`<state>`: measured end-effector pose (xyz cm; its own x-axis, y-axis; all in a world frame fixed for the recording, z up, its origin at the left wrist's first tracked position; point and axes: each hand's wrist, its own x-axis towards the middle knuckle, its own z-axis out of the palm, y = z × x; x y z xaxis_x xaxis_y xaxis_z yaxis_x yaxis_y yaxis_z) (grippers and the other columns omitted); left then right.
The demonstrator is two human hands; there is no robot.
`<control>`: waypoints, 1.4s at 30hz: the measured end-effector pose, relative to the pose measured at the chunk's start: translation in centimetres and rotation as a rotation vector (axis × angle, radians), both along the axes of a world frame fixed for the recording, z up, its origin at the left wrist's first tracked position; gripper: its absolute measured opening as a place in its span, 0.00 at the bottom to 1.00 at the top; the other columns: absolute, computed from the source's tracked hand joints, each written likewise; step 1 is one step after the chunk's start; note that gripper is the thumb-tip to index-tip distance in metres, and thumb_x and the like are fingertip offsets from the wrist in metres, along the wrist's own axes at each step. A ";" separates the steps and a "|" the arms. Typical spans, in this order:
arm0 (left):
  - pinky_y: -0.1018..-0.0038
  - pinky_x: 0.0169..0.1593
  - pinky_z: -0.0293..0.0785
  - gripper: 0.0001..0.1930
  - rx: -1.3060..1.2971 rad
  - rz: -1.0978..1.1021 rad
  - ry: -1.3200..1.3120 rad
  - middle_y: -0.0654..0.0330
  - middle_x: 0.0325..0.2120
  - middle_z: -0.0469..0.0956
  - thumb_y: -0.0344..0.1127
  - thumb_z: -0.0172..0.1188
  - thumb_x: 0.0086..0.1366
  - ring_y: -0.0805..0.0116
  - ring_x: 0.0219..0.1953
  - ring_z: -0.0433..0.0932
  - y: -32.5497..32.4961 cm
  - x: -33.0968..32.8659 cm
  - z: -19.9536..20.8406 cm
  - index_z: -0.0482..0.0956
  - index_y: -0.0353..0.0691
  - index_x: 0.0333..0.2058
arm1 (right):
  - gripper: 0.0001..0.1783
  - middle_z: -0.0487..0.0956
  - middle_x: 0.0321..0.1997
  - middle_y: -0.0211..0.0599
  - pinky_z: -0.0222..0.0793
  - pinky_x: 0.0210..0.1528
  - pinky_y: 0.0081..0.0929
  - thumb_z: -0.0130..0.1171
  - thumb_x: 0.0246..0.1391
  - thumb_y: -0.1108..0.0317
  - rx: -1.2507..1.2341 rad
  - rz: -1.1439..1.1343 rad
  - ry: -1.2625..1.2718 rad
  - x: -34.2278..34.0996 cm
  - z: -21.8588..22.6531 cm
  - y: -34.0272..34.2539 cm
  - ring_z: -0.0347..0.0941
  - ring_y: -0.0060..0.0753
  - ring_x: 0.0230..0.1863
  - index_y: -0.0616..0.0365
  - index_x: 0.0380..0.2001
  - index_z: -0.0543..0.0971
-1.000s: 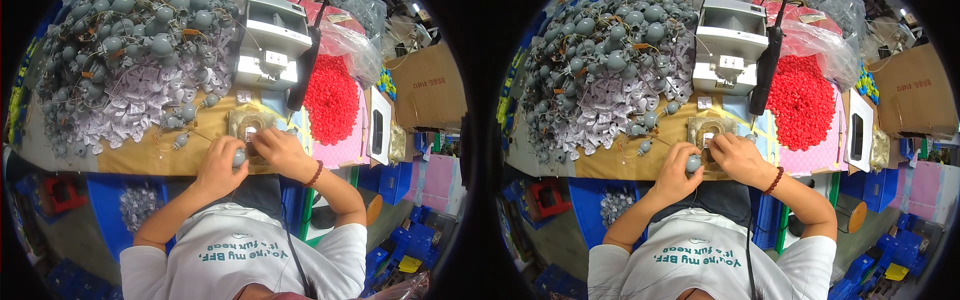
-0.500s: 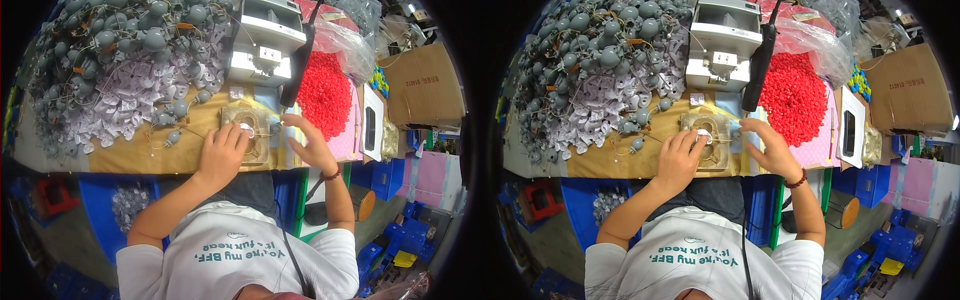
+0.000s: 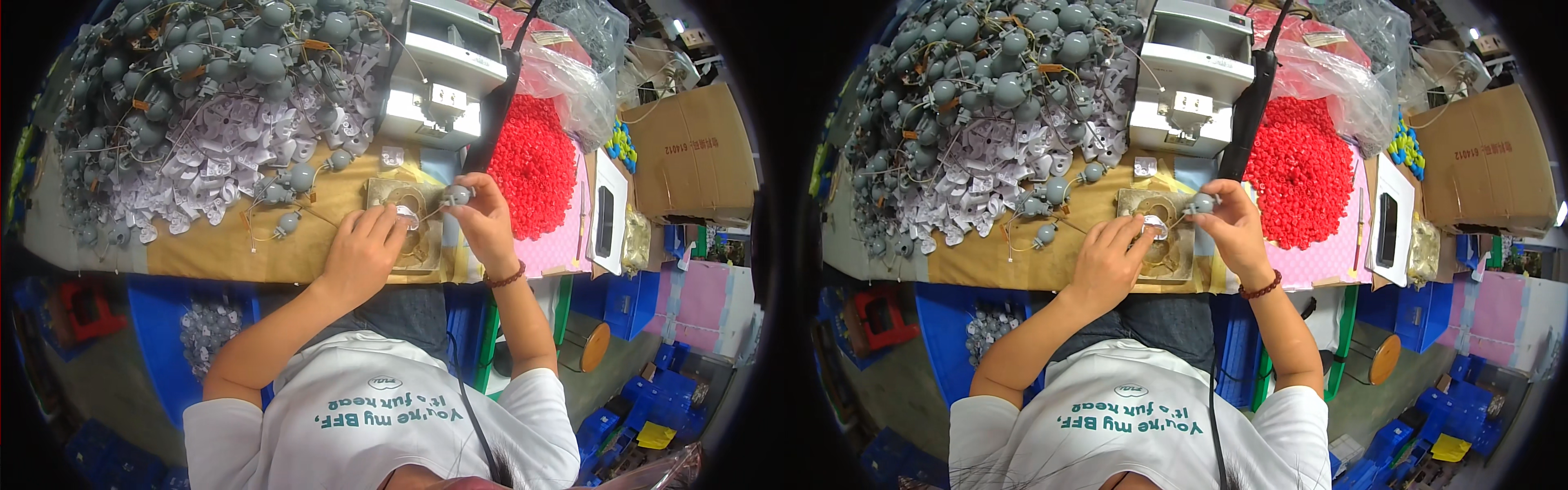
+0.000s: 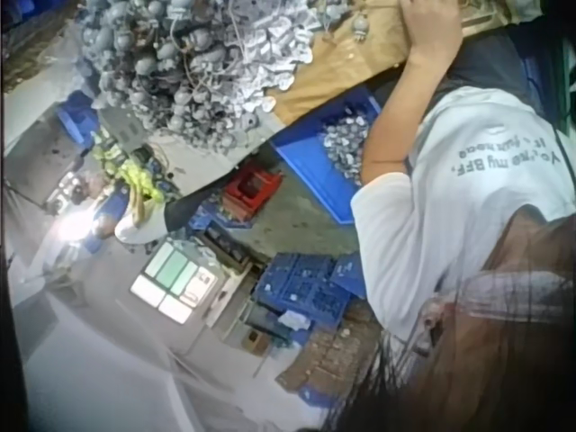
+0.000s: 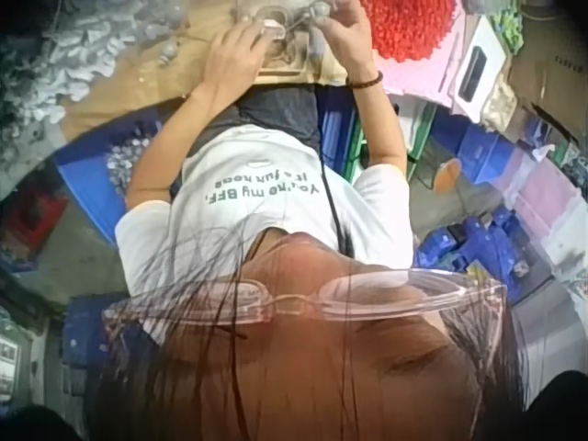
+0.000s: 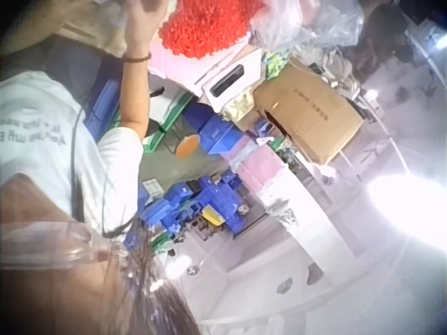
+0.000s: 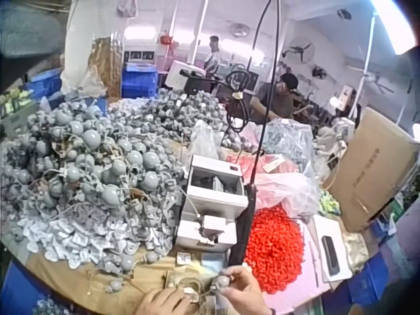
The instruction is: Assembling toy components with an electric screwdriver at a factory workbench.
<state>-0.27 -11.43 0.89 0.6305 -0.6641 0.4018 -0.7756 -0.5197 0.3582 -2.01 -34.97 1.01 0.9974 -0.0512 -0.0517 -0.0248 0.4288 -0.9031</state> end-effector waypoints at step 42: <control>0.63 0.40 0.77 0.20 -0.139 0.096 0.216 0.58 0.35 0.75 0.31 0.69 0.51 0.56 0.42 0.75 -1.9 2.1 1.0 0.78 0.42 0.44 | 0.35 0.78 0.33 0.35 0.76 0.37 0.25 0.63 0.56 0.82 -0.406 -0.516 -0.661 8.6 10.4 0.5 0.77 0.26 0.30 0.65 0.64 0.59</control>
<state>1.80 -13.36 1.87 0.7689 -0.5450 0.3342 -0.6230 -0.5210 0.5835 6.61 -34.46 11.44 0.6662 -0.3864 0.6378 0.6541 -0.1081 -0.7487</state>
